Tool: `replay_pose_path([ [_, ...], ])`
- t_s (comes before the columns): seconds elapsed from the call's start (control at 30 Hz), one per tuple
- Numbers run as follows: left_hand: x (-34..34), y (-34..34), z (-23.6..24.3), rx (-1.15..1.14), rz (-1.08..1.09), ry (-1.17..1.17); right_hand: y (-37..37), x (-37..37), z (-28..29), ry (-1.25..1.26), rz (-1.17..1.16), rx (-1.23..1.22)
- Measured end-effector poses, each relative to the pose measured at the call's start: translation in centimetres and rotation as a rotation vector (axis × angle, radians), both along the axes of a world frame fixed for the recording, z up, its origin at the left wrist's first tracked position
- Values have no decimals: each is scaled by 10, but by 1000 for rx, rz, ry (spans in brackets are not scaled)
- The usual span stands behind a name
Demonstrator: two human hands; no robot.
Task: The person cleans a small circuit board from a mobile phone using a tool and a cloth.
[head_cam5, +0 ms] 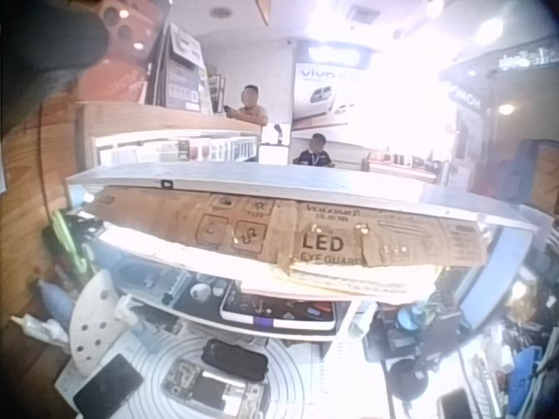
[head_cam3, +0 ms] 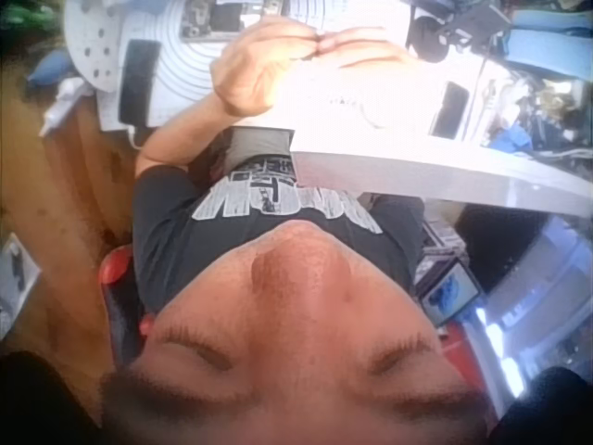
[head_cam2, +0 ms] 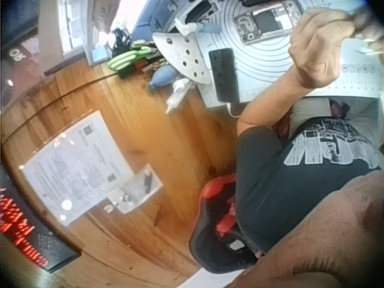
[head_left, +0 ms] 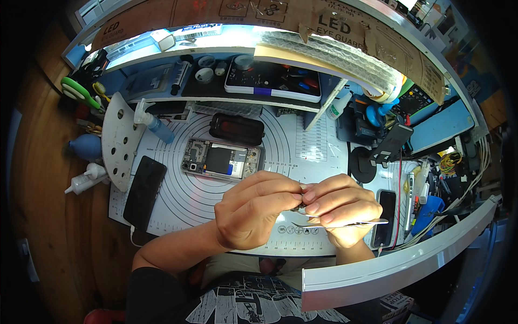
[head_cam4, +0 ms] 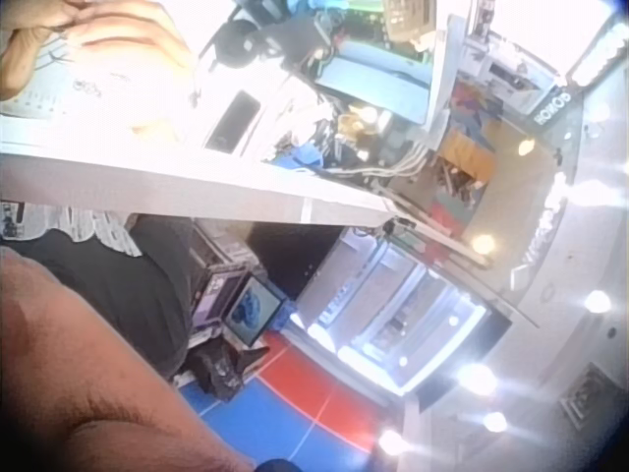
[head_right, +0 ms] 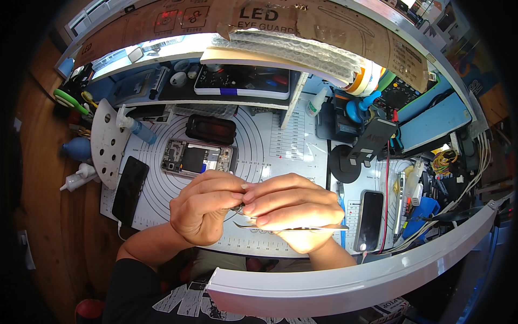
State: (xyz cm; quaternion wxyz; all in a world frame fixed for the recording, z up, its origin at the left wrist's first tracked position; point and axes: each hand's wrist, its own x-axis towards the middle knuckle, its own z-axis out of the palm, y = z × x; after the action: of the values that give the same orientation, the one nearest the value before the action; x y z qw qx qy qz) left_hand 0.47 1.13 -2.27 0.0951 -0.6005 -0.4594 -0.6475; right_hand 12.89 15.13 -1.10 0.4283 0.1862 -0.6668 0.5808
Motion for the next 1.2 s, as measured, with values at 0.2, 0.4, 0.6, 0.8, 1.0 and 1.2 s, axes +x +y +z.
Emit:
replay_pose_path([
  [0.2, 0, 1, -1, 5, 1, -5, 1, 0, 0, -7, -3, -8],
  [0.4, 0, 1, 1, 3, -2, 15, 0, 1, 0, -14, 16, -45],
  [0.6, -1, -1, -1, -1, 1, 34, 1, 0, -1, -20, 48, -70],
  [0.8, -1, 0, -2, 8, 3, 30, 2, 0, 1, -27, 63, -93],
  [1.0, -2, 0, -2, 12, -1, 29, 1, 1, 1, -48, 62, -96],
  [1.2, -1, 0, 0, 4, -3, 29, 1, 1, -1, -40, 96, -159],
])
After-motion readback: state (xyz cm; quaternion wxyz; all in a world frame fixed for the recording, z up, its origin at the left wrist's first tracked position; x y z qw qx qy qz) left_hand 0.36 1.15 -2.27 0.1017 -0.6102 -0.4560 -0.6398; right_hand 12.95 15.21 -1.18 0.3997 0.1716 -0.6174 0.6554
